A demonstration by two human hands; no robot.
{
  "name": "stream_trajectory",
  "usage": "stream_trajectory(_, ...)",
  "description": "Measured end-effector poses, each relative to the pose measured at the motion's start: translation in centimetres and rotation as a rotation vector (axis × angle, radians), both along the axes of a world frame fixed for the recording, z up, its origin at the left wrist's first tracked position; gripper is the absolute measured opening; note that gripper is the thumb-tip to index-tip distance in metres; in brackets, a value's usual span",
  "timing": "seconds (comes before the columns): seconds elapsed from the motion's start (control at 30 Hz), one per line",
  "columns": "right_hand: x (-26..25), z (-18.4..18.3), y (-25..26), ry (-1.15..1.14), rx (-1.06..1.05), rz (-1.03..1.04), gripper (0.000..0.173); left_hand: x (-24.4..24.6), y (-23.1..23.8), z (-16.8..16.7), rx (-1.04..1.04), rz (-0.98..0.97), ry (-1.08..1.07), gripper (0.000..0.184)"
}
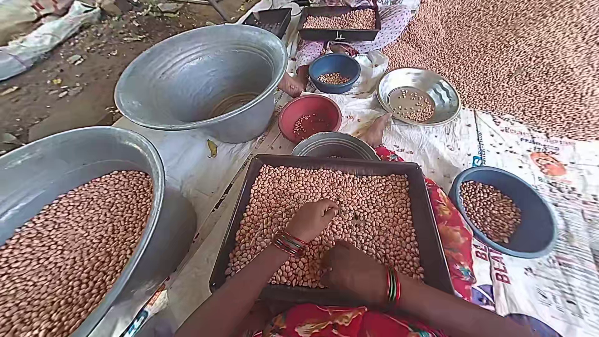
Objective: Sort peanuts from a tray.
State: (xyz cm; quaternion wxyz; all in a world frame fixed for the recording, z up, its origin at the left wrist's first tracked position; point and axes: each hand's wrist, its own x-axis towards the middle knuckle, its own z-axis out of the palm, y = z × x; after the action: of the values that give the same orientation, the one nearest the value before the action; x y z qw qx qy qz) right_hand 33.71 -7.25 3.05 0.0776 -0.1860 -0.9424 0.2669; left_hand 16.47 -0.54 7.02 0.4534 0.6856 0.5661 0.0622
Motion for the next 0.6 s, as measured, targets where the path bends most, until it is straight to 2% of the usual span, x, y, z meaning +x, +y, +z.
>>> stream_trajectory(0.07,0.5,1.3,-0.4,-0.285,-0.144,0.087,0.014,1.6,0.6,-0.4,-0.002,-0.192,0.228,0.039)
stream_trajectory(0.13,1.8,4.5,1.0,-0.705,-0.382,0.043,0.023,3.3,1.0,-0.7,-0.03,-0.315,0.435,0.04)
stream_trajectory(0.17,2.9,5.6,1.8,-0.814,-0.466,-0.041,0.028,4.0,1.0,-0.8,-0.043,-0.348,0.498,0.039)
stream_trajectory(0.23,5.4,7.1,3.2,-0.89,-0.476,-0.275,0.03,4.9,0.8,-0.7,-0.037,-0.352,0.54,0.038)
stream_trajectory(0.3,7.5,8.0,4.2,-0.865,-0.386,-0.517,0.032,5.3,0.5,-0.6,-0.056,-0.337,0.558,0.038)
stream_trajectory(0.4,10.0,6.7,4.8,-0.506,-0.155,-0.772,0.03,5.7,-0.3,-1.0,-0.011,-0.345,0.575,0.037)
stream_trajectory(0.43,10.1,6.1,4.9,-0.386,-0.083,-0.789,0.028,5.7,-0.4,-1.2,0.01,-0.342,0.569,0.036)
stream_trajectory(0.5,9.2,5.5,5.2,-0.285,-0.05,-0.768,0.027,5.1,0.2,-1.3,0.005,-0.276,0.496,0.038)
stream_trajectory(0.53,8.5,5.3,5.2,-0.249,-0.046,-0.74,0.026,4.4,0.8,-1.0,-0.024,-0.196,0.399,0.039)
stream_trajectory(0.6,7.0,4.7,4.8,-0.137,-0.031,-0.67,0.024,2.0,1.8,-0.3,-0.047,0.098,0.052,0.033)
